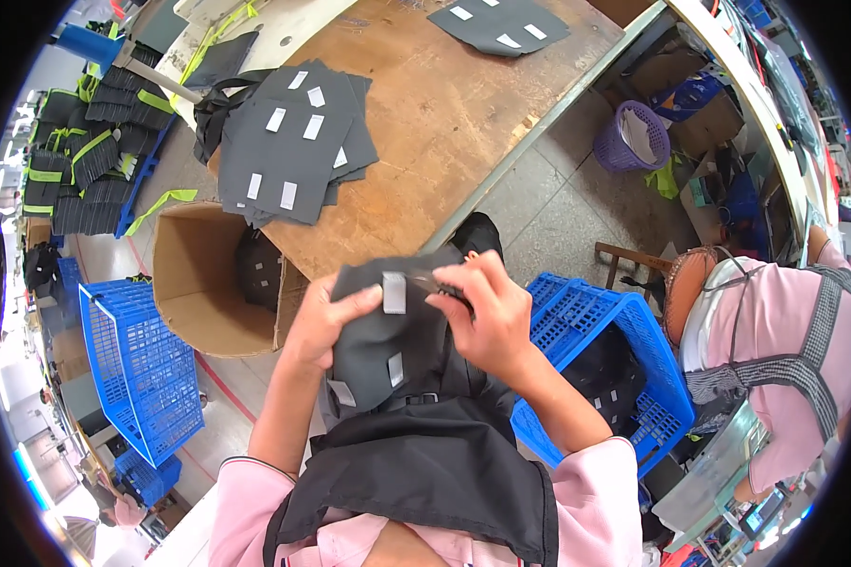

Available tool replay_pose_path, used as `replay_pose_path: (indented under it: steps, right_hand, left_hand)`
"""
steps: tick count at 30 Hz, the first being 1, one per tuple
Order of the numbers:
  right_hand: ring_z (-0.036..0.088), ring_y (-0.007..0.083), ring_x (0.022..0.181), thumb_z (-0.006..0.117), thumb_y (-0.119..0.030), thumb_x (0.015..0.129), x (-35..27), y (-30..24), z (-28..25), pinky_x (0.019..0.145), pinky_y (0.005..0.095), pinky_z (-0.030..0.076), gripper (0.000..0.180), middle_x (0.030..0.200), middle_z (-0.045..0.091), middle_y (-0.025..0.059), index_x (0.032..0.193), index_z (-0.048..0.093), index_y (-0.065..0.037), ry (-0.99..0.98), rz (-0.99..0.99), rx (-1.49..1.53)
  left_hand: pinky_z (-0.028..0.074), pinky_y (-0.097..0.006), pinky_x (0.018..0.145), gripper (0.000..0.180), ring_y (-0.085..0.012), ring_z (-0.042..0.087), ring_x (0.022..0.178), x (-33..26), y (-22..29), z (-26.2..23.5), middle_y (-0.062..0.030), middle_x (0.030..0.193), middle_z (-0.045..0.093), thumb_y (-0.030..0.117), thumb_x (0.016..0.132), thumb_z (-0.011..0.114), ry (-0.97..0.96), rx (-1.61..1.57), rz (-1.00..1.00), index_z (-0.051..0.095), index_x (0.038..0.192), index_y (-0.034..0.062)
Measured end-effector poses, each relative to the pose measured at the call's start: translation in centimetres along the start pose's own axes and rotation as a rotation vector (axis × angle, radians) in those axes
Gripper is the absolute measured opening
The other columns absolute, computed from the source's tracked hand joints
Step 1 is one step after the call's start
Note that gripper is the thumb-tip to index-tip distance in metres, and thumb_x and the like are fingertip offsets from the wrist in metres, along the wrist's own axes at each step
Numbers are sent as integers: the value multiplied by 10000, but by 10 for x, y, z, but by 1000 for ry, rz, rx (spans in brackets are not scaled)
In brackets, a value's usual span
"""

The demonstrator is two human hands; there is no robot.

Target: Cutting or trimming small grey fabric pieces with white tape attached at a workshop desk.

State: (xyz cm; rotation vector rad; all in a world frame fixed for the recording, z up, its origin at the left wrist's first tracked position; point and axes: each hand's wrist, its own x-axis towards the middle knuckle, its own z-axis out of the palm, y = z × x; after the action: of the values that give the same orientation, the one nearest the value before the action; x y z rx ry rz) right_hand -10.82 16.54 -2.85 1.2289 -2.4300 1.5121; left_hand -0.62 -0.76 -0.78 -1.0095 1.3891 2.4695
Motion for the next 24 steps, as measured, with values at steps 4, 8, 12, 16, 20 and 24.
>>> replay_pose_path:
  steps: [4, 8, 12, 16, 20, 24]
  right_hand:
    - [427, 44, 607, 658, -89, 785, -37, 9, 4, 522, 189, 369, 375, 695, 407, -31, 1115, 491, -27, -57, 823, 677]
    - [288, 42, 392, 581, -258, 879, -56, -8, 18, 384, 211, 205, 302, 550, 375, -57, 1070, 512, -35, -150, 1205, 1270]
    - [289, 52, 375, 581, -230, 887, -49, -2, 31, 377, 229, 196, 205, 502, 394, -35, 764, 474, -104, -102, 1293, 1420]
    - [319, 51, 367, 613, -166, 859, -30, -13, 27, 374, 215, 238, 196, 530, 454, -27, 725, 489, -96, -6, 1235, 1289]
    - [429, 50, 423, 615, -81, 826, -10, 5, 10, 395, 198, 332, 89, 586, 517, -12, 805, 544, -33, -33, 1004, 964]
    - [445, 53, 447, 632, -46, 783, 22, -7, -7, 413, 228, 344, 93, 579, 511, 3, 833, 566, -6, -282, 650, 673]
  left_hand:
    - [496, -298, 761, 290, -163, 610, 823, 6, 9, -13, -81, 942, 632, 124, 802, 666, 128, -184, 160, 591, 1051, -4]
    - [504, -307, 749, 280, -167, 608, 847, 8, 7, -11, -85, 974, 625, 133, 816, 664, 163, -296, 237, 586, 1052, 2]
    - [497, -301, 756, 277, -156, 599, 863, 5, -1, -2, -68, 971, 624, 149, 824, 663, 214, -346, 302, 586, 1047, 3]
    - [448, -325, 864, 378, -177, 562, 970, 6, -13, -14, -88, 1068, 587, 153, 814, 675, 251, -314, 307, 538, 1124, -16]
    - [170, -422, 1072, 937, -291, 220, 1327, -1, -6, -18, -171, 1411, 277, 456, 702, 728, 643, 788, 1071, 249, 1377, 17]
    - [236, -415, 1045, 998, -283, 229, 1335, -15, 38, 28, -188, 1405, 292, 457, 661, 750, 243, 1477, 1008, 230, 1385, 8]
